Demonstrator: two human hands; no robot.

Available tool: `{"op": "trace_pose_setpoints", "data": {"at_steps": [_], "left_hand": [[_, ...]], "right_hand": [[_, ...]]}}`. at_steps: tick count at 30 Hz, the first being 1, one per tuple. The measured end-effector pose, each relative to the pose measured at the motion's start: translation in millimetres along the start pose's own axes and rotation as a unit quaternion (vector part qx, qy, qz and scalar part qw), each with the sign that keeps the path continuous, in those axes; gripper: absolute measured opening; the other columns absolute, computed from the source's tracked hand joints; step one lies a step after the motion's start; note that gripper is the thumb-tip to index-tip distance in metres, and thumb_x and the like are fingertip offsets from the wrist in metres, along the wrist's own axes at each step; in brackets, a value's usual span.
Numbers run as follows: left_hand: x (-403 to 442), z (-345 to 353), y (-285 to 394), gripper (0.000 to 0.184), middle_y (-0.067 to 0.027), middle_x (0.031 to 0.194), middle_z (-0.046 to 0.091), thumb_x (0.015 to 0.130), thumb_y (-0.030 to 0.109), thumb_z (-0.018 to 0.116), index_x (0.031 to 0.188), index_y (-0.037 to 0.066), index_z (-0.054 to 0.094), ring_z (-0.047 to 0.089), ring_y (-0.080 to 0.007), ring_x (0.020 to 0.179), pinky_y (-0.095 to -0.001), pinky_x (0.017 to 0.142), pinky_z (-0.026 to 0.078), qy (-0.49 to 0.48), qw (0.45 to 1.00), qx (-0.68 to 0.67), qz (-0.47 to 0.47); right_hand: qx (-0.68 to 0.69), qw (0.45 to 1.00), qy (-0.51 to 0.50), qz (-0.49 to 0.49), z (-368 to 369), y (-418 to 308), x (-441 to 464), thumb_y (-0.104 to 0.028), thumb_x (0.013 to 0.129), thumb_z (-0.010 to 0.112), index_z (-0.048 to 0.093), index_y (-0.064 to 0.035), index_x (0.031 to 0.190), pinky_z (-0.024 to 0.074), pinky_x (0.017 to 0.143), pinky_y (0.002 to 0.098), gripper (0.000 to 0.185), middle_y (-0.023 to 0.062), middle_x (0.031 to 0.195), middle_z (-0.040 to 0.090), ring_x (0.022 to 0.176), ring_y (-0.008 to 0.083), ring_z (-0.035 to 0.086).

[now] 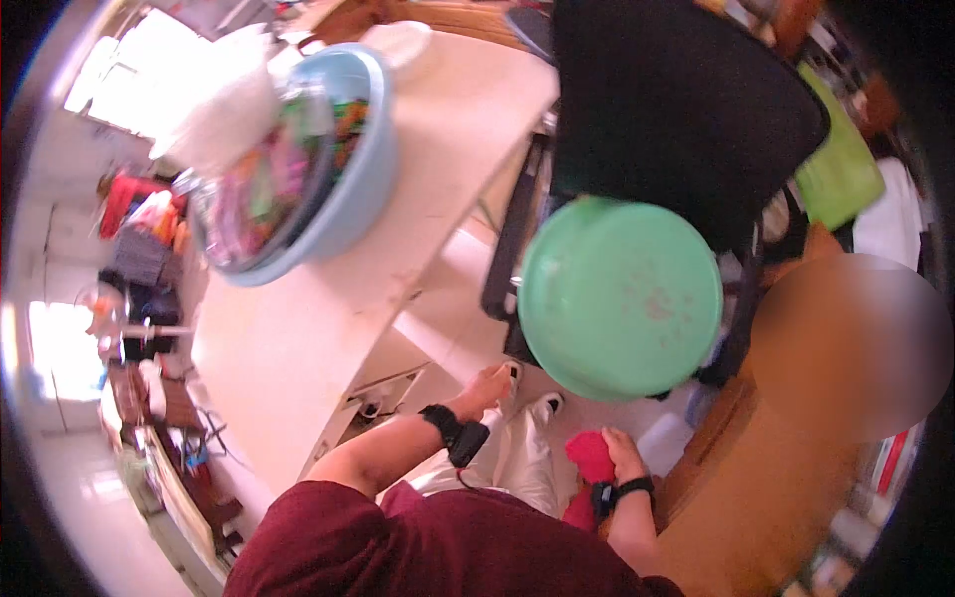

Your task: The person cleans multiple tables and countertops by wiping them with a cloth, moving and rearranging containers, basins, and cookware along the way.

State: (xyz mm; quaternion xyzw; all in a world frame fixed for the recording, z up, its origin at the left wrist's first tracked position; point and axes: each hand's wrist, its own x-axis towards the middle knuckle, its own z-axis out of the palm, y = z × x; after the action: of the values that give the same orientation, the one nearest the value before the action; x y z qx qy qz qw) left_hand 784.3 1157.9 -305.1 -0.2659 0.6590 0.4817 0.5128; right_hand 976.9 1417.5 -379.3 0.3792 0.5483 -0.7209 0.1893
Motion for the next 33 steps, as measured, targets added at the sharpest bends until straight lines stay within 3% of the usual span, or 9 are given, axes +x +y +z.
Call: {"op": "trace_pose_setpoints", "data": {"at_steps": [2, 6, 12, 16, 20, 23, 27, 30, 33], "left_hand": [[-56, -33, 3, 0.045, -0.0097, 0.104, 0.055, 0.090, 0.047, 0.044, 0.110, 0.008, 0.051, 0.057, -0.0195, 0.094, -0.0367, 0.082, 0.045, -0.040, 0.994, -0.066, 0.073], [-106, -121, 14, 0.036, -0.0044, 0.081, 0.055, 0.092, 0.041, 0.040, 0.093, 0.008, 0.054, 0.057, -0.0182, 0.071, -0.0357, 0.063, 0.047, 0.100, 0.966, -0.180, 0.159], [-173, -279, 53, 0.041, -0.0003, 0.079, 0.052, 0.090, 0.053, 0.041, 0.090, 0.013, 0.051, 0.052, -0.0139, 0.079, -0.0340, 0.067, 0.043, 0.429, 0.780, -0.307, 0.336], [-171, -405, 91, 0.059, -0.0097, 0.118, 0.049, 0.090, 0.055, 0.038, 0.123, 0.008, 0.043, 0.045, -0.0204, 0.110, -0.0407, 0.090, 0.036, 0.610, 0.658, -0.128, 0.423], [-178, -460, 153, 0.063, -0.0155, 0.121, 0.048, 0.092, 0.052, 0.036, 0.124, -0.002, 0.043, 0.044, -0.0258, 0.111, -0.0399, 0.094, 0.034, 0.559, 0.685, -0.219, 0.413], [-163, -504, 184, 0.083, -0.0095, 0.139, 0.033, 0.085, 0.067, 0.035, 0.137, 0.003, 0.031, 0.033, -0.0285, 0.125, -0.0596, 0.095, 0.025, 0.371, 0.817, -0.291, 0.331], [-142, -541, 191, 0.066, -0.0075, 0.121, 0.052, 0.087, 0.058, 0.044, 0.127, 0.005, 0.045, 0.048, -0.0239, 0.110, -0.0434, 0.091, 0.039, 0.183, 0.870, -0.253, 0.381], [-156, -507, 195, 0.053, -0.0080, 0.110, 0.058, 0.091, 0.048, 0.044, 0.124, 0.007, 0.048, 0.056, -0.0230, 0.099, -0.0355, 0.087, 0.045, 0.056, 0.867, -0.296, 0.397], [-160, -483, 187, 0.059, -0.0048, 0.117, 0.056, 0.087, 0.055, 0.045, 0.125, 0.010, 0.049, 0.054, -0.0198, 0.103, -0.0337, 0.090, 0.043, 0.075, 0.877, -0.278, 0.384]], "right_hand": [[0.014, 0.994, -0.066, 0.085, 22, -36, -25, -0.021, 0.089, 0.054, 0.061, -0.0038, 0.085, 0.0442, 0.064, 0.0252, 0.019, -0.0024, 0.075, 0.058, 0.069, 0.0087, 0.052], [-0.074, 0.985, -0.155, -0.013, 66, -99, -38, -0.021, 0.088, 0.056, 0.062, -0.0023, 0.082, 0.0436, 0.063, 0.0238, 0.021, -0.0041, 0.073, 0.057, 0.066, 0.0064, 0.051], [-0.213, 0.948, -0.142, -0.189, 175, -244, -43, -0.020, 0.087, 0.056, 0.061, -0.0002, 0.081, 0.0436, 0.062, 0.0232, 0.021, -0.0040, 0.073, 0.057, 0.069, 0.0053, 0.051], [-0.150, 0.944, -0.194, -0.220, 247, -309, -21, -0.021, 0.088, 0.055, 0.060, -0.0007, 0.097, 0.0457, 0.063, 0.0234, 0.022, 0.0004, 0.080, 0.060, 0.073, 0.0082, 0.055], [-0.149, 0.936, -0.186, -0.259, 318, -361, 11, -0.024, 0.088, 0.057, 0.056, -0.0013, 0.107, 0.0470, 0.066, 0.0242, 0.030, 0.0063, 0.089, 0.062, 0.076, 0.0110, 0.057], [-0.130, 0.955, -0.109, -0.245, 365, -384, 37, -0.027, 0.085, 0.061, 0.053, 0.0019, 0.108, 0.0485, 0.070, 0.0265, 0.038, 0.0109, 0.093, 0.062, 0.080, 0.0135, 0.059], [-0.266, 0.915, 0.022, -0.302, 398, -399, 41, -0.025, 0.077, 0.069, 0.051, 0.0082, 0.105, 0.0498, 0.074, 0.0319, 0.047, 0.0154, 0.095, 0.063, 0.084, 0.0205, 0.062], [-0.156, 0.912, -0.073, -0.373, 399, -389, 43, -0.014, 0.071, 0.065, 0.057, -0.0027, 0.109, 0.0500, 0.077, 0.0358, 0.041, 0.0149, 0.094, 0.065, 0.085, 0.0222, 0.063], [-0.142, 0.910, -0.007, -0.389, 392, -374, 46, -0.016, 0.065, 0.068, 0.059, 0.0034, 0.094, 0.0499, 0.071, 0.0365, 0.036, 0.0174, 0.087, 0.065, 0.079, 0.0248, 0.063]]}}
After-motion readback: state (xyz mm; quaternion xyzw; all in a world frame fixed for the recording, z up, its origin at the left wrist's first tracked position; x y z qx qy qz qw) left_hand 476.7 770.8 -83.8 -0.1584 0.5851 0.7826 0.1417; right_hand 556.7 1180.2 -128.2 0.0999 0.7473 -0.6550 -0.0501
